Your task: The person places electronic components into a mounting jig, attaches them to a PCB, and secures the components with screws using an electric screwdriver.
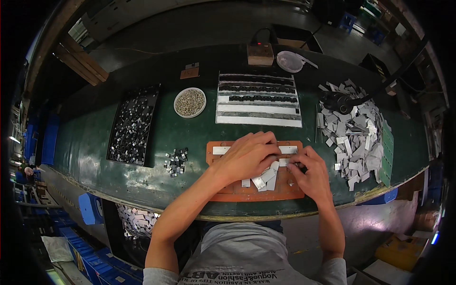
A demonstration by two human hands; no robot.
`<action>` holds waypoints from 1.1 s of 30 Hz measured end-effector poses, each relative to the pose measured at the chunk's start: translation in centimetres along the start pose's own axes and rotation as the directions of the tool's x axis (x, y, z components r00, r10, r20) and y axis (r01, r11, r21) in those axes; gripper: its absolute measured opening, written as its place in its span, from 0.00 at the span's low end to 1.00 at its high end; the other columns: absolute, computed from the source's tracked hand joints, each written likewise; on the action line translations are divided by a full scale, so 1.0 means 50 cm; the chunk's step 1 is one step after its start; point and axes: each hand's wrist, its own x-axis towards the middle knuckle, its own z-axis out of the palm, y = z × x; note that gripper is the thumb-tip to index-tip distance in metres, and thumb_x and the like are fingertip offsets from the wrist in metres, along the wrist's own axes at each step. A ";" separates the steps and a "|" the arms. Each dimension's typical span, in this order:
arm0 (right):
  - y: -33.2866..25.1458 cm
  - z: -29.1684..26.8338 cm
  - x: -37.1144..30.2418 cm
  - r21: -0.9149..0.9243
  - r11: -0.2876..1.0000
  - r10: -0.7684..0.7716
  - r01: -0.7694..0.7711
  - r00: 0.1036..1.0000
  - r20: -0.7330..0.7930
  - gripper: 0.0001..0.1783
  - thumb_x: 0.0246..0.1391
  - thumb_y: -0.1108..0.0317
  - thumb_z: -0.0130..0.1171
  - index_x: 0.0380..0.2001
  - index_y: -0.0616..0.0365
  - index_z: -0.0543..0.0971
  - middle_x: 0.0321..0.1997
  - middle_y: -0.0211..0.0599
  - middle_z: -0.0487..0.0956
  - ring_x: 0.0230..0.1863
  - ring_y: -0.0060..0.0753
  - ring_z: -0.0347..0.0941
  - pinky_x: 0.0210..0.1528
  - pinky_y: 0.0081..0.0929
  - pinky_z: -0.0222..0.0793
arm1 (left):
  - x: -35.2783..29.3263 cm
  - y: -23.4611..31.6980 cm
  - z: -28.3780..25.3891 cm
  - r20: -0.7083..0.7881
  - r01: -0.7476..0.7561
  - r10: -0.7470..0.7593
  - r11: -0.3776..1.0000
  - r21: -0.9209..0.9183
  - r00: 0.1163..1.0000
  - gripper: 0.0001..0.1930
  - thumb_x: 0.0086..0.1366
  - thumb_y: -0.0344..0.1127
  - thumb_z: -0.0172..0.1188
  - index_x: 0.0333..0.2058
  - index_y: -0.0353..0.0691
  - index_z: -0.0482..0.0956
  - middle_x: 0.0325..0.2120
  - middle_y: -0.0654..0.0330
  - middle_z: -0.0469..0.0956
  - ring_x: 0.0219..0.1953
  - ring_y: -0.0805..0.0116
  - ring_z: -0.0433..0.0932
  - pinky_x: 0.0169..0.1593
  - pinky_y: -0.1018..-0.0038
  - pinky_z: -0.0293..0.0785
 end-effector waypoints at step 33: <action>-0.042 0.002 -0.032 -0.010 0.963 -0.263 0.270 0.947 0.186 0.12 0.47 0.82 0.66 0.36 0.59 0.78 0.38 0.37 0.77 0.38 0.41 0.74 0.36 0.32 0.72 | -0.184 0.017 -0.129 -0.135 0.371 -0.353 0.918 0.142 0.926 0.13 0.53 0.29 0.72 0.40 0.39 0.86 0.36 0.61 0.79 0.42 0.56 0.77 0.47 0.62 0.75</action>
